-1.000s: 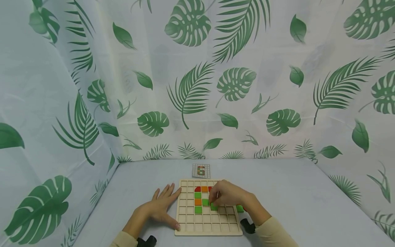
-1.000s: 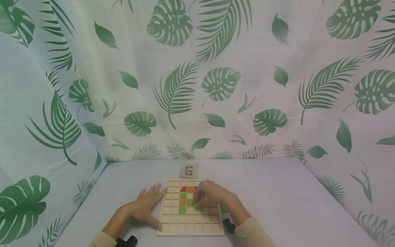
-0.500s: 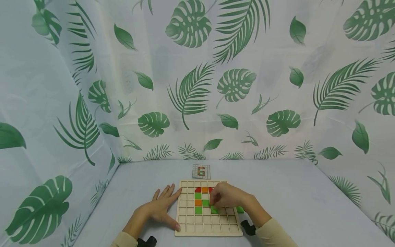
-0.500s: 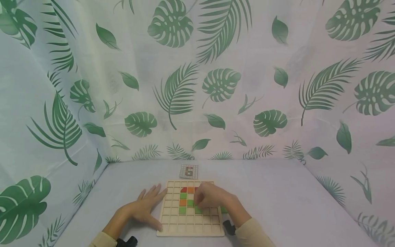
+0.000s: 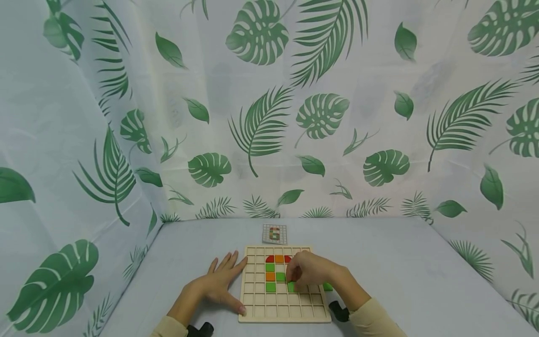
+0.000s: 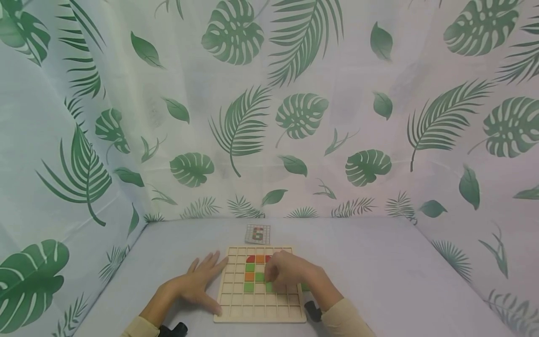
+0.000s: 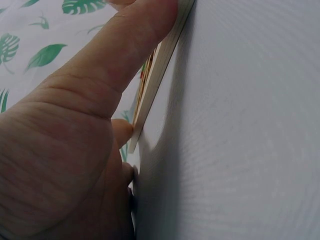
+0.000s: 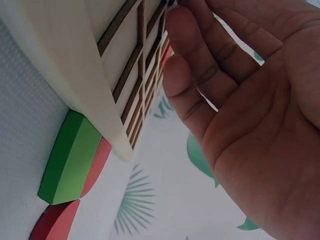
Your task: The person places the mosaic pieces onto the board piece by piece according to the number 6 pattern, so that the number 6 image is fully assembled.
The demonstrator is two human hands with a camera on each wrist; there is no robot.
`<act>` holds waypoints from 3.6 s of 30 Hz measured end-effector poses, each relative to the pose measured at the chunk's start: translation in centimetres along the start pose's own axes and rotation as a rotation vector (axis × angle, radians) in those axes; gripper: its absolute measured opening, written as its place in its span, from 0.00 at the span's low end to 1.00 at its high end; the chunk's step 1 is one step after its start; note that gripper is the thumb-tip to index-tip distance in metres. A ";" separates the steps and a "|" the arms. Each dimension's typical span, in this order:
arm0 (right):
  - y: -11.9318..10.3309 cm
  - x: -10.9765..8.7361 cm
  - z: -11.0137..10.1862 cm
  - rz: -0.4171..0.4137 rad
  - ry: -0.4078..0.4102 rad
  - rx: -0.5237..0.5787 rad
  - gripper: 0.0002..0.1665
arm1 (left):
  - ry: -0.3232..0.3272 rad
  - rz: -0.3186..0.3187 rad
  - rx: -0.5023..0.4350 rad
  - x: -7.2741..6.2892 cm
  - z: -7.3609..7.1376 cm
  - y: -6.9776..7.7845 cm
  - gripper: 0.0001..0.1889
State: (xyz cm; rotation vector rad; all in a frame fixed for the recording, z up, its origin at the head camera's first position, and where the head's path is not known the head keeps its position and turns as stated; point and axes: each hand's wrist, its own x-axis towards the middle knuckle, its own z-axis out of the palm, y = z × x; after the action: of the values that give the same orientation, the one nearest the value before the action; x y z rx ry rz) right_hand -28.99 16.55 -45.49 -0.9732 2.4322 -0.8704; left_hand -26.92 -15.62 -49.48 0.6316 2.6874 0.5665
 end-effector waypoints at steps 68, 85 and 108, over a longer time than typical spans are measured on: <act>6.3 -6.9 -4.8 0.249 0.017 -0.046 0.16 | -0.008 0.023 0.002 -0.1 -0.3 0.0 0.73; 6.0 -7.1 -5.1 0.179 0.053 -0.070 0.12 | -0.006 0.028 -0.013 -0.4 -0.3 0.4 0.72; 3.1 -3.2 -4.1 -0.069 0.106 0.069 0.08 | -0.016 -0.010 -0.015 -0.1 0.0 0.1 0.73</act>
State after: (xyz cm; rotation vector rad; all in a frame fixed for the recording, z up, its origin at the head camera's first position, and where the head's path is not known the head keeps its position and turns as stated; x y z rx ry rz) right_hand -30.57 22.26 -44.15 -1.0149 2.4514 -1.0473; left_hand -26.80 -15.63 -49.41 0.6163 2.6672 0.5760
